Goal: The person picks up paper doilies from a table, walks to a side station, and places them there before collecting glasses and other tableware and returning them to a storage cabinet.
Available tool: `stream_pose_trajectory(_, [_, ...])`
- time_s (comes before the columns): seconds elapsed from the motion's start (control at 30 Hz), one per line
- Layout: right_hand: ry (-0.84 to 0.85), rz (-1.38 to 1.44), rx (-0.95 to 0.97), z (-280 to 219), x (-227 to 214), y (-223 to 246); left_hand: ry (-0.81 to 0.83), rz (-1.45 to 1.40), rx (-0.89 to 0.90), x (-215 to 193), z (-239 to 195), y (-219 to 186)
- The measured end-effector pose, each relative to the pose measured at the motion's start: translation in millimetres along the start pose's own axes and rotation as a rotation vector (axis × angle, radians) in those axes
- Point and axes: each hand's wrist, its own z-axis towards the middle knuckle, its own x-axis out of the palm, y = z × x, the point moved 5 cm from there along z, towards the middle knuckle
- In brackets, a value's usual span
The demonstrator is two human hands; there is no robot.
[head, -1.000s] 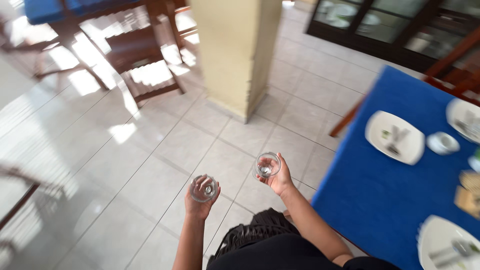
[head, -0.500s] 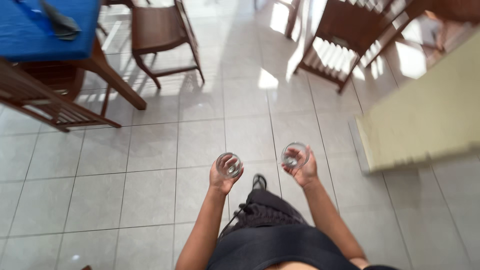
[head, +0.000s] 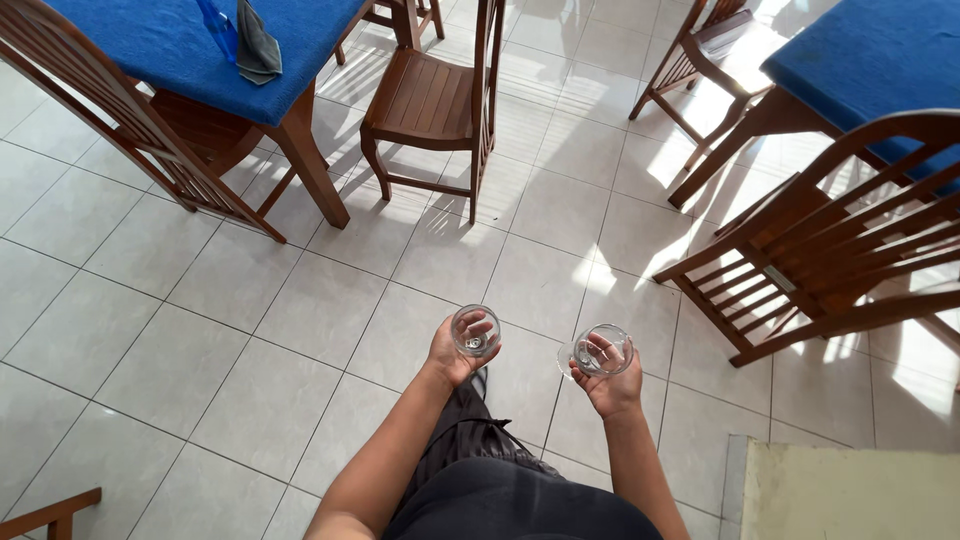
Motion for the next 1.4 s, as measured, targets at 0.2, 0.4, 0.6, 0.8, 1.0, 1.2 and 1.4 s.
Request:
stream_pose_trajectory(0.2, [0.023,-0.051,-0.071,118.4,42.7,78.6,0.060,-0.030,-0.051,50.2,153.3,-48.6])
stream_pose_trajectory(0.4, [-0.074,-0.066,-0.116,232.1,106.2,176.0,0.113,0.028,-0.093,156.2,285.9,-131.2])
stream_pose_trajectory(0.6, [-0.129,0.031,-0.168,333.8,114.5,236.7,0.137,0.072,-0.146,235.7,417.8,-171.7])
stream_pose_trajectory(0.8, [-0.228,0.094,-0.090,486.7,90.9,296.4,0.141,0.081,-0.182,316.6,570.3,-204.9])
stream_pose_trajectory(1.0, [-0.132,0.044,-0.077,658.1,135.2,426.5,0.095,0.105,-0.138,422.0,693.3,-258.2])
stream_pose_trajectory(1.2, [0.025,-0.032,-0.067,797.6,238.2,540.5,0.100,0.022,-0.005,504.1,769.7,-344.2])
stream_pose_trajectory(1.4, [0.187,-0.052,0.075,933.2,307.6,580.1,0.007,-0.116,0.055,512.8,901.6,-401.9])
